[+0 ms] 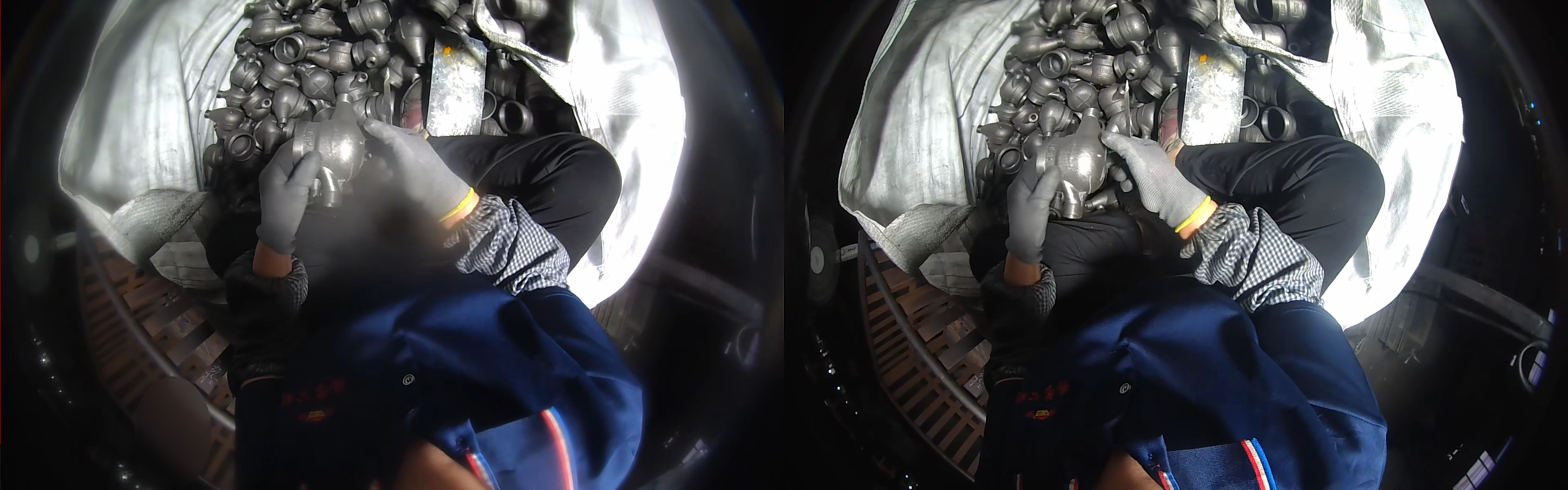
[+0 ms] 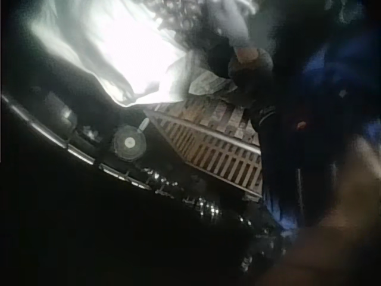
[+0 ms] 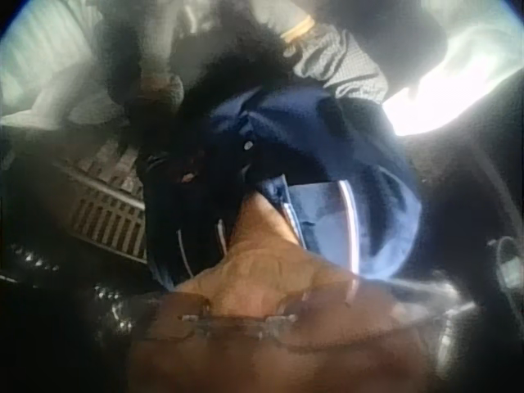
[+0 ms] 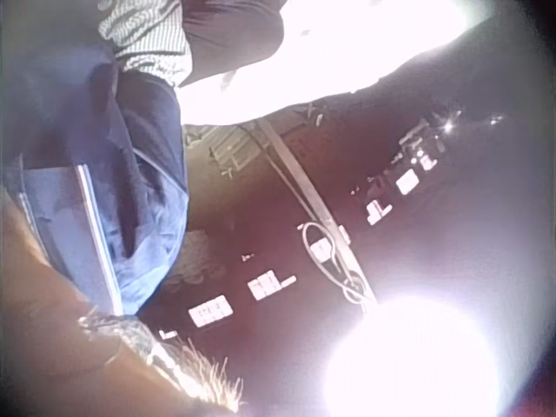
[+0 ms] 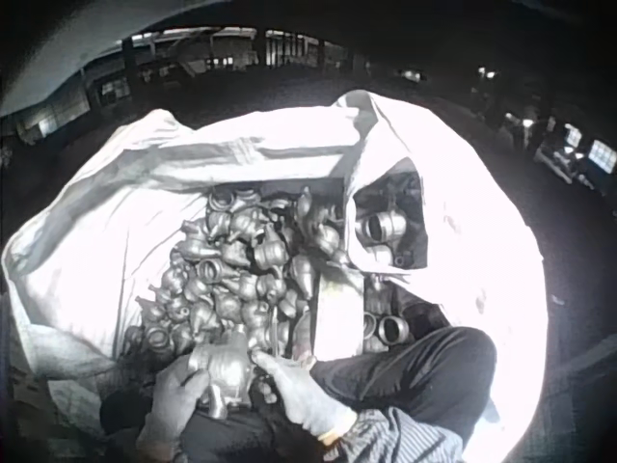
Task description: Inspecting and cleaning small metal castings from a bulk bag using a hand tool.
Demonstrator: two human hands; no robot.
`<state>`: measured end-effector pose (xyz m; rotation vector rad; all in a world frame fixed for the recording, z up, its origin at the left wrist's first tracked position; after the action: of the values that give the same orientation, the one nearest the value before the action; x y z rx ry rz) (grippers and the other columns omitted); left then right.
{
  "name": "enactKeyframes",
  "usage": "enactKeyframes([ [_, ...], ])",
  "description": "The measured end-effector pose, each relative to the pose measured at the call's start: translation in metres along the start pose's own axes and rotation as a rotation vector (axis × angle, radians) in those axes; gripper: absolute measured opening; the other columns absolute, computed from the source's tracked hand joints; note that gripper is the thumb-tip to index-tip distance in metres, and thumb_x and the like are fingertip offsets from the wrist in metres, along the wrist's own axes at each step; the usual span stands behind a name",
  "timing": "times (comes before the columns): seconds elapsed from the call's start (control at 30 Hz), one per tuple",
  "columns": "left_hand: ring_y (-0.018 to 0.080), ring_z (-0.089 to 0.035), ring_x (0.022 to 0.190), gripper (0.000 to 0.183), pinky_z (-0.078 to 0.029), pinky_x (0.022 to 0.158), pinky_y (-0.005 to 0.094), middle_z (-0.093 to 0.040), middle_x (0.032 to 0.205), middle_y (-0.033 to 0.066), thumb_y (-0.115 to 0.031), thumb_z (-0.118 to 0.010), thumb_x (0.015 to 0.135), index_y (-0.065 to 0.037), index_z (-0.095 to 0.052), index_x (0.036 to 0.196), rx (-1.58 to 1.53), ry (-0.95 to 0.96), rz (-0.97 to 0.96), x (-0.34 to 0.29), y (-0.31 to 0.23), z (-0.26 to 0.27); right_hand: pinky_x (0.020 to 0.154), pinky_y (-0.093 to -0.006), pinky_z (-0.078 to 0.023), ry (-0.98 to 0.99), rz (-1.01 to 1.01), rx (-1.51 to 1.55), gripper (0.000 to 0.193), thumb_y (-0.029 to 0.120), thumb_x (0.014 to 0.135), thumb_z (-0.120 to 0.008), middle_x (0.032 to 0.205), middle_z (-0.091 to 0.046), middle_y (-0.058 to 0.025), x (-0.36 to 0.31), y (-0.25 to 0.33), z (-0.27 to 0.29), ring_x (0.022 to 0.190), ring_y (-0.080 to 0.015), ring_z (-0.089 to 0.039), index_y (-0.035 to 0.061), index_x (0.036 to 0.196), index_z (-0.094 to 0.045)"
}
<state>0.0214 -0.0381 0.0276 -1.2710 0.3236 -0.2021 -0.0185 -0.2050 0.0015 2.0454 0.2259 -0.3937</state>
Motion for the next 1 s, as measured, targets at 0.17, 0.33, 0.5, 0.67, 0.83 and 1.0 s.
enactKeyframes([
  [0.17, 0.0180, -0.060, 0.094, 0.040, -0.053, 0.069, 0.0295, -0.058, 0.113, 0.0101, -0.018, -0.045, 0.093, 0.001, -0.045, 0.129, -0.708, 0.037, 0.086, 0.006, 0.023, 0.006, 0.041, -0.0188, -0.031, 0.062, 0.060, -0.135, 0.022, 0.028, 0.086, -0.061, 0.059, -0.050, 0.0035, 0.011, -0.006, 0.000, 0.046, -0.0050, -0.042, 0.0059, 0.083, -0.059],
  [0.33, 0.0294, -0.050, 0.117, 0.050, -0.040, 0.100, 0.0432, -0.048, 0.129, 0.0186, -0.026, -0.049, 0.093, 0.003, -0.039, 0.131, -1.011, 0.104, 0.139, -0.001, 0.029, 0.002, 0.071, -0.0229, -0.047, 0.104, 0.092, -0.162, 0.029, 0.015, 0.084, -0.064, 0.093, -0.064, -0.0029, 0.001, 0.014, -0.019, 0.080, -0.0077, -0.057, -0.0008, 0.108, -0.060],
  [0.5, 0.0361, -0.049, 0.115, 0.058, -0.041, 0.094, 0.0567, -0.047, 0.128, 0.0196, -0.038, -0.052, 0.090, 0.001, -0.039, 0.130, -1.496, 0.140, 0.254, -0.001, 0.050, -0.005, 0.072, -0.0228, -0.049, 0.080, 0.152, -0.202, 0.029, 0.013, 0.084, -0.063, 0.087, -0.064, -0.0031, -0.007, 0.019, -0.033, 0.081, -0.0080, -0.058, -0.0037, 0.108, -0.059],
  [0.67, 0.0361, -0.049, 0.117, 0.053, -0.041, 0.096, 0.0542, -0.047, 0.128, 0.0211, -0.032, -0.054, 0.090, 0.002, -0.041, 0.129, -1.303, 0.078, 0.136, -0.006, 0.048, 0.003, 0.074, -0.0253, -0.049, 0.069, 0.146, -0.257, 0.041, 0.013, 0.078, -0.067, 0.098, -0.058, -0.0103, -0.014, 0.030, -0.044, 0.082, -0.0111, -0.057, -0.0059, 0.113, -0.055],
  [0.83, 0.0348, -0.050, 0.116, 0.050, -0.041, 0.099, 0.0506, -0.049, 0.126, 0.0220, -0.024, -0.056, 0.089, 0.005, -0.042, 0.127, -1.335, 0.094, 0.081, -0.008, 0.042, 0.008, 0.082, -0.0293, -0.047, 0.025, 0.342, -0.554, 0.047, 0.012, 0.075, -0.068, 0.104, -0.055, -0.0140, -0.015, 0.034, -0.044, 0.095, -0.0173, -0.056, -0.0060, 0.116, -0.053],
  [1.0, 0.0357, -0.050, 0.117, 0.047, -0.040, 0.100, 0.0501, -0.050, 0.126, 0.0228, -0.017, -0.055, 0.089, 0.006, -0.043, 0.127, -1.584, 0.193, 0.064, -0.009, 0.039, 0.008, 0.088, -0.0311, -0.044, 0.027, 0.403, -0.613, 0.049, 0.011, 0.074, -0.068, 0.106, -0.055, -0.0158, -0.020, 0.038, -0.050, 0.100, -0.0213, -0.056, -0.0047, 0.117, -0.053],
])
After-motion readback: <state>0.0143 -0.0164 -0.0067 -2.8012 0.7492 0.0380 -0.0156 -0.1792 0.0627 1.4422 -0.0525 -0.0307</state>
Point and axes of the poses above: each hand's wrist, its own x-axis towards the middle knuckle, its own z-axis out of the back of the hand, y = z × x, the point moved 7 cm from there along x, towards the middle knuckle
